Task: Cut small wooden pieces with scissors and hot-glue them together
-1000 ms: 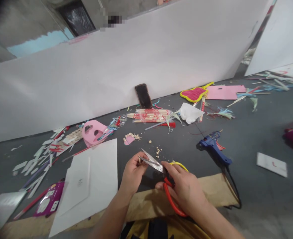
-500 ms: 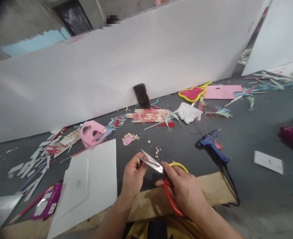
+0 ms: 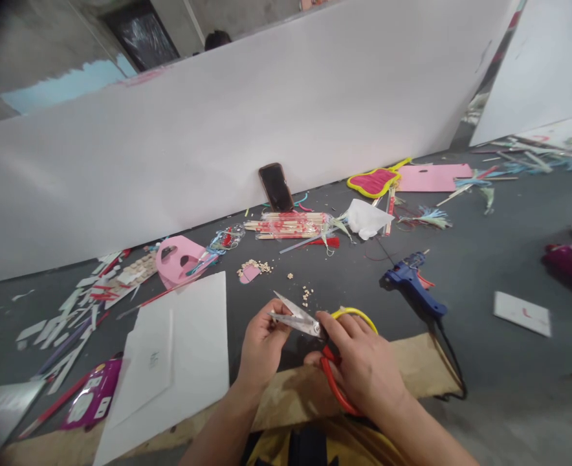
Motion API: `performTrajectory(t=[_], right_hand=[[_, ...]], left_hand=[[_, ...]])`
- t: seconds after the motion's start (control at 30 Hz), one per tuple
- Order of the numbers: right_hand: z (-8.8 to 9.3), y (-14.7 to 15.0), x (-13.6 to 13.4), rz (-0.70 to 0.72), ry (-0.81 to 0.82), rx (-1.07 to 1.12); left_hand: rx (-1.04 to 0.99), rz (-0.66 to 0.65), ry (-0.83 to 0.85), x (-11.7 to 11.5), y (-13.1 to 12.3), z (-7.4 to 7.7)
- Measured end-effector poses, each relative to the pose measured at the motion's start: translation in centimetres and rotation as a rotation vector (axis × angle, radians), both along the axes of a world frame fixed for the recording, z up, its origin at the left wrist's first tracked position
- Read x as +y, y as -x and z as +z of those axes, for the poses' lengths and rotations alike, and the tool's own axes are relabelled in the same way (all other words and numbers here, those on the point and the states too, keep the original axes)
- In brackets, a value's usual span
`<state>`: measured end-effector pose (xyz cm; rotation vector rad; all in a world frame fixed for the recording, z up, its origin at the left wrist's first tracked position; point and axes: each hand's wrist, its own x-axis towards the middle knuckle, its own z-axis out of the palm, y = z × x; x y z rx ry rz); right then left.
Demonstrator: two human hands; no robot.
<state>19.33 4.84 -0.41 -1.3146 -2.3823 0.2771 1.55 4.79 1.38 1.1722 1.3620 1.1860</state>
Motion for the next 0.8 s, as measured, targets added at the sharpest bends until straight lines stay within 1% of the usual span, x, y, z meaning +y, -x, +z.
performTrajectory(t=[0.2,0.3,0.37,0.43,0.5,0.57,0.67,0.73,0.8], right_hand=[[0.0,0.0,-0.1,-0.005,-0.045,-0.066],[-0.4,0.0,-0.1,-0.004,-0.040,-0.048],[-0.6,-0.1,0.0,-0.006,-0.006,-0.008],[-0.5,-0.2,0.3,-0.028,0.073,0.070],[-0.1,-0.3,0.6,-0.066,0.148,0.149],[0.3,-0.5,0.8,-0.073,0.167,0.184],[0.6,-0.4,0.8,0.001,0.145,0.141],[0.6,-0.4,0.5,0.029,0.141,0.091],[0.4,-0.3,0.3,0.016,0.114,0.048]], left_hand=[[-0.013,0.018,-0.007,-0.2,-0.2,-0.5],[-0.012,0.043,-0.013,-0.3,-0.3,-0.7],[-0.008,0.054,-0.006,-0.3,-0.3,-0.8],[-0.026,0.056,0.018,-0.3,-0.3,-0.9],[-0.082,0.048,0.054,-0.2,-0.3,-1.1],[-0.156,0.041,0.089,-0.1,-0.3,-1.3],[-0.248,0.045,0.120,-0.1,-0.3,-1.5],[-0.250,0.049,0.124,-0.1,-0.3,-1.5],[-0.210,0.043,0.124,-0.2,-0.2,-1.3]])
